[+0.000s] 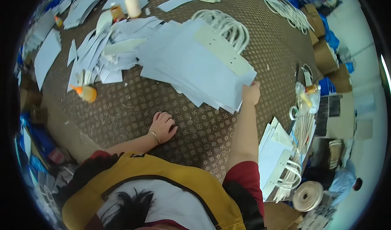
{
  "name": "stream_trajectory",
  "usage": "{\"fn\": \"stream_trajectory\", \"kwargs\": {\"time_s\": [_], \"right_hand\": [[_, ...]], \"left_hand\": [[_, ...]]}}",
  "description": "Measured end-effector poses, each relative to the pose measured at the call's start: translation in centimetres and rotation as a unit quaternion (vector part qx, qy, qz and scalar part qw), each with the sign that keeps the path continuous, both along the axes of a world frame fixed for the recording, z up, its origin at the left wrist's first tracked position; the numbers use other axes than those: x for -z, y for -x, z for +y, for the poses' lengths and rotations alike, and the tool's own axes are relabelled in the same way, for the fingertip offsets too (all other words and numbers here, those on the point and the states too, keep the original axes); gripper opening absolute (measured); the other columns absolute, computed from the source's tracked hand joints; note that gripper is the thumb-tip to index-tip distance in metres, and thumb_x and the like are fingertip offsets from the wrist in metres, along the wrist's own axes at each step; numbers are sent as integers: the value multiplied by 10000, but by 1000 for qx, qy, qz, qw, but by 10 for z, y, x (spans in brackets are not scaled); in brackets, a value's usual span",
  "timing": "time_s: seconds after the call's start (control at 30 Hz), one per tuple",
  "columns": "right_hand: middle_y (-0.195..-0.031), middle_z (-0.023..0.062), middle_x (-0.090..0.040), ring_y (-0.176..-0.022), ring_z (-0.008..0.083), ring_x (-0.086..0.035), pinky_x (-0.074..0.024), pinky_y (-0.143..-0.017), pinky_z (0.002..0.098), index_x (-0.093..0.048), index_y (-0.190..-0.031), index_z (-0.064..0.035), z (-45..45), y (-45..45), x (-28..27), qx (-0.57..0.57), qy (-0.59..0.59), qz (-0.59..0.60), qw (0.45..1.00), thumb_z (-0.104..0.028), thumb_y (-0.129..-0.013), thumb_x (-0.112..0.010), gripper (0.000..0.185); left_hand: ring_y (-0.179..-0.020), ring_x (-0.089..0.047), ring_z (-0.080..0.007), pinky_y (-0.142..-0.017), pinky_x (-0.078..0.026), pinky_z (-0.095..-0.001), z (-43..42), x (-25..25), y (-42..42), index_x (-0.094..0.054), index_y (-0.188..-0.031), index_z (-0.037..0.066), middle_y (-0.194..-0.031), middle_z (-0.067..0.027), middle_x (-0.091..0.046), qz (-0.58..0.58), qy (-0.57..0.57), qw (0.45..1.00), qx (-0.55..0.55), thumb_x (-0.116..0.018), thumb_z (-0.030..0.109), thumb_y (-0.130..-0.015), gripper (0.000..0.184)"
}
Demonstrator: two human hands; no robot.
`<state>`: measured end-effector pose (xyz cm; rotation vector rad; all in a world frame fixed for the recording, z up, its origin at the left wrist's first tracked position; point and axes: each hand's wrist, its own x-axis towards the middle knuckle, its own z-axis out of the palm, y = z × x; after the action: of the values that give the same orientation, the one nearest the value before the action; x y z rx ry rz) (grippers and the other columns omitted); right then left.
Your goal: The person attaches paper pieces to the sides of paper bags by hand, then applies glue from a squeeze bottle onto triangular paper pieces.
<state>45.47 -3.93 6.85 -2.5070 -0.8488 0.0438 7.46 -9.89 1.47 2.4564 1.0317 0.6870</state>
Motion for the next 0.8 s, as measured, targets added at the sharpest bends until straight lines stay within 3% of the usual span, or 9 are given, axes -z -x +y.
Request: {"fn": "stream_trajectory", "kwargs": {"time_s": [0.03,0.13,0.27,0.37,0.47,0.53,0.67,0.73,0.8], "right_hand": [[-956,172,-647,-888,270,-640,-509,-724,352,-578,-945,16,-2,1,-2,-12,5,-8,1000,-226,-709,-710,363],[-916,122,-646,-801,222,-637,-504,-624,314,-568,-1002,19,-3,4,4,3,-97,408,908,-104,-770,-651,275],[-888,87,-629,-696,185,-606,-489,-551,297,-541,-1090,26,-46,44,5,-72,-241,470,846,-15,-831,-572,264],[-1207,141,-542,-1088,242,-546,-461,-915,373,-431,-1253,33,-121,67,-1,-101,-192,524,824,31,-875,-457,379],[-922,109,-640,-819,218,-640,-534,-710,317,-541,-1107,9,-212,70,33,-23,-20,530,847,-101,-858,-566,274],[-892,75,-606,-771,194,-614,-526,-633,340,-516,-1114,-25,-239,96,32,54,232,399,885,-163,-782,-679,395],[-907,110,-613,-799,244,-623,-521,-659,378,-524,-1093,-37,-274,110,66,125,194,339,912,-224,-722,-730,463],[-934,152,-616,-872,307,-613,-500,-760,419,-536,-1099,-48,-250,157,35,196,235,22,952,-244,-707,-736,481],[-973,166,-613,-923,329,-595,-475,-815,423,-541,-1111,-48,-230,179,45,146,171,-55,973,-253,-701,-738,499]], "left_hand": [[-1005,-481,-313,-937,-330,-462,0,1,1,-556,-823,78,-958,-113,-517,1,-7,1000,4,-655,206,-751,177],[-1007,-484,-308,-942,-328,-462,-3,0,2,-558,-819,80,-948,-107,-524,-23,-10,1000,6,-645,209,-762,166],[-949,-512,-304,-906,-361,-441,6,11,13,-565,-798,79,-871,-96,-546,-100,31,994,17,-625,196,-784,132],[-851,-549,-300,-833,-421,-410,26,13,40,-570,-780,72,-785,-94,-557,-195,97,975,36,-611,179,-799,116],[-672,-554,-306,-639,-463,-376,65,-9,92,-577,-728,56,-674,-104,-548,-179,119,976,-42,-615,153,-807,131],[-590,-532,-309,-520,-430,-377,105,-42,124,-575,-691,48,-671,-120,-555,-193,61,977,-64,-636,148,-798,159],[-591,-527,-255,-541,-428,-316,150,-158,207,-533,-655,40,-643,-100,-538,-257,19,966,-12,-656,91,-779,182],[-659,-562,-150,-595,-445,-258,178,-189,261,-584,-784,28,-764,-66,-613,-338,-128,931,-42,-563,-66,-751,102],[-705,-576,-167,-652,-461,-266,223,-196,311,-589,-933,-2,-803,-87,-605,-360,-138,907,-170,-633,13,-766,174]]}}
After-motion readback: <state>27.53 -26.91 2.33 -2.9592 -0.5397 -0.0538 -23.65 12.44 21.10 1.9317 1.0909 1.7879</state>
